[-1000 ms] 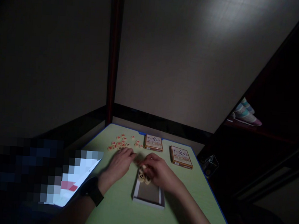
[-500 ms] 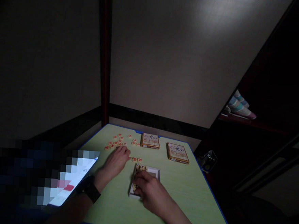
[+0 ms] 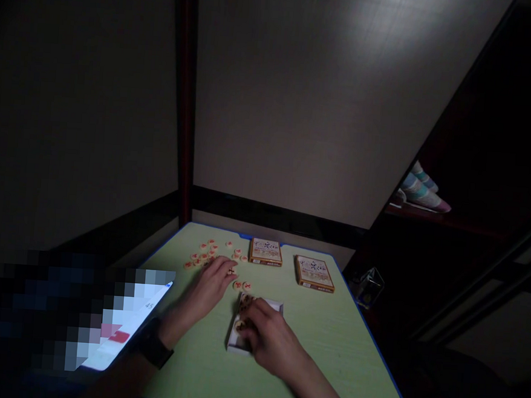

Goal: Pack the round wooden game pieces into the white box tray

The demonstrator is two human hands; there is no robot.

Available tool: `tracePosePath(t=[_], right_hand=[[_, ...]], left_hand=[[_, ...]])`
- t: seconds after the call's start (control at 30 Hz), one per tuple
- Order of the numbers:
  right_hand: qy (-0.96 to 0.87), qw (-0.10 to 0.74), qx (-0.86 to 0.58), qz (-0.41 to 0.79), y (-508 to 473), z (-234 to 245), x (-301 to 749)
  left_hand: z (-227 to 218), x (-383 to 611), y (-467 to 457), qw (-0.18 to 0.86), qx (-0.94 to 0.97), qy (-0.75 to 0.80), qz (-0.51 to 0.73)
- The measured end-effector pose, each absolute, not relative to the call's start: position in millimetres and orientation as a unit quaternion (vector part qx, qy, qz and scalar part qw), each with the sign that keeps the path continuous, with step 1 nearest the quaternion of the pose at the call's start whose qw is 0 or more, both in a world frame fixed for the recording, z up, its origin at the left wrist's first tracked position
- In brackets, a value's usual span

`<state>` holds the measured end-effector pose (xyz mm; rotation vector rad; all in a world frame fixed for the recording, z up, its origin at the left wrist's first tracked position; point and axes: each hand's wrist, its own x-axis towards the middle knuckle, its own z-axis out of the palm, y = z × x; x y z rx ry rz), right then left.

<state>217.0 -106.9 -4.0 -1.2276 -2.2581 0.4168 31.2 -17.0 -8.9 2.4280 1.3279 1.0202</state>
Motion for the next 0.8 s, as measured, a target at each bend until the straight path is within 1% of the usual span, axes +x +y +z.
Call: tracePosePath(t=[0.1,0.2,0.23,0.3,0.43,0.53,0.73,0.8], right_hand=[[-0.813,0.311,-0.475,0.126,-98.5,0.4,215.7],[-0.790,0.345,-0.500,0.082,-85.5,0.2,210.7],[-0.786,0.349,-0.507,0.066,-81.5,-0.9,208.8],[-0.785,0.348,-0.512,0.034,-75.6,-3.8,205.3],[-0.792,0.345,-0.503,-0.015,-74.8,-7.9,200.1],[-0.792,0.359,-0.493,-0.030,-79.1,-7.7,197.1],[-0.791,0.360,-0.494,-0.004,-87.7,-2.1,202.6],[-0.795,0.349,-0.496,0.028,-95.0,1.1,209.4]], left_hand=[[-8.9,37.8,-16.1,0.248,0.764,0.407,0.435],[-15.1,46.8,-12.1,0.431,0.688,0.372,0.450],[-17.8,49.3,-10.9,0.475,0.665,0.359,0.450],[-22.4,52.6,-9.7,0.524,0.636,0.339,0.454],[-22.8,53.7,-12.4,0.567,0.608,0.337,0.441],[-17.4,53.6,-16.4,0.573,0.608,0.347,0.426],[-6.4,46.1,-23.1,0.531,0.661,0.341,0.406],[-1.5,39.8,-25.2,0.486,0.707,0.335,0.388]])
